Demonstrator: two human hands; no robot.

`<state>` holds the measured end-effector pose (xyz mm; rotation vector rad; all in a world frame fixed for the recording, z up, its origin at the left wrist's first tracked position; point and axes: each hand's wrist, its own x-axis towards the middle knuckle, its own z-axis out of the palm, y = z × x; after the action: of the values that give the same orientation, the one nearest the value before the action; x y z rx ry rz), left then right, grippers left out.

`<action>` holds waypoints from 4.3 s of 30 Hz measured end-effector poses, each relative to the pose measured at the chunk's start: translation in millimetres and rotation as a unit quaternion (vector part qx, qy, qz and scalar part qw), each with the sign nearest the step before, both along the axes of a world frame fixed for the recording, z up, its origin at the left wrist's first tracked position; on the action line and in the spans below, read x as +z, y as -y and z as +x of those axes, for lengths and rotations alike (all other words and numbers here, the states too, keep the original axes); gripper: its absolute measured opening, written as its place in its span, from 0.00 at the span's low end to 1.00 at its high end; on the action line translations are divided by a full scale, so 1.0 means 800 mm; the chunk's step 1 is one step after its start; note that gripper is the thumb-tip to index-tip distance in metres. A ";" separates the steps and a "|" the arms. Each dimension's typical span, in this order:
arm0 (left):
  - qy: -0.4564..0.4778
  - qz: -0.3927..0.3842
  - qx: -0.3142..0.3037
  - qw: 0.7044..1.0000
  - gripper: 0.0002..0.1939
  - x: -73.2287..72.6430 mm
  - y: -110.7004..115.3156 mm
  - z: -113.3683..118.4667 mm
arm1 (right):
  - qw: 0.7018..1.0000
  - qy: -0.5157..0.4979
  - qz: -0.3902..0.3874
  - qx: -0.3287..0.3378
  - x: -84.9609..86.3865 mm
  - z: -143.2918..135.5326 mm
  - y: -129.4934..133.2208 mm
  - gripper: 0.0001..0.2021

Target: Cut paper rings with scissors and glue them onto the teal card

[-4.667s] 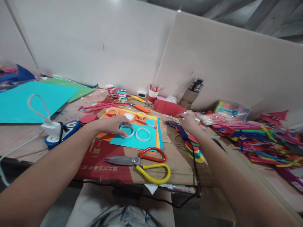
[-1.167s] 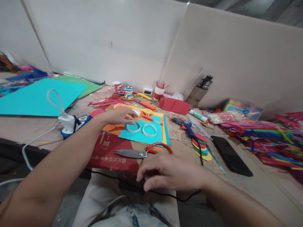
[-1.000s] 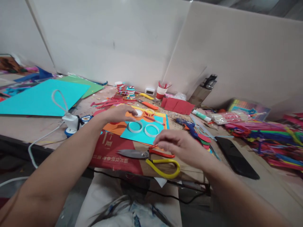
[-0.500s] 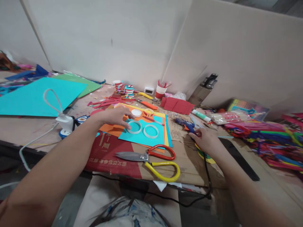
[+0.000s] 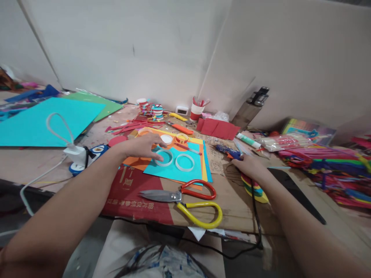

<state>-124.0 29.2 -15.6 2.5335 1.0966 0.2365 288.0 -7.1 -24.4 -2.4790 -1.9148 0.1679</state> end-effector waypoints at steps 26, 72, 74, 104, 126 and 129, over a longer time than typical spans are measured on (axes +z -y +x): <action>-0.004 -0.014 -0.014 1.000 0.31 0.000 -0.002 -0.001 | 0.733 -0.641 0.225 0.024 0.034 -0.057 0.044 0.19; -0.025 0.011 0.116 0.993 0.19 0.000 0.003 0.013 | 0.718 -0.647 0.212 0.143 0.006 -0.153 0.034 0.15; -0.039 0.023 0.124 0.991 0.17 0.000 0.006 0.016 | 0.719 -0.647 0.208 0.143 0.006 -0.153 0.034 0.15; -0.020 0.067 0.173 0.982 0.10 -0.003 0.006 0.023 | 0.722 -0.648 0.196 0.145 0.003 -0.154 0.032 0.16; 0.017 0.060 0.200 0.978 0.08 -0.002 0.006 0.027 | 0.724 -0.644 0.197 0.150 0.005 -0.156 0.034 0.18; 0.011 0.070 0.191 0.979 0.07 -0.005 0.004 0.025 | 0.724 -0.643 0.197 0.153 0.005 -0.156 0.034 0.17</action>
<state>-104.0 25.8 -19.5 2.4087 1.6053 0.4558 163.4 -34.1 -20.5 -1.0551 -1.3588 1.0137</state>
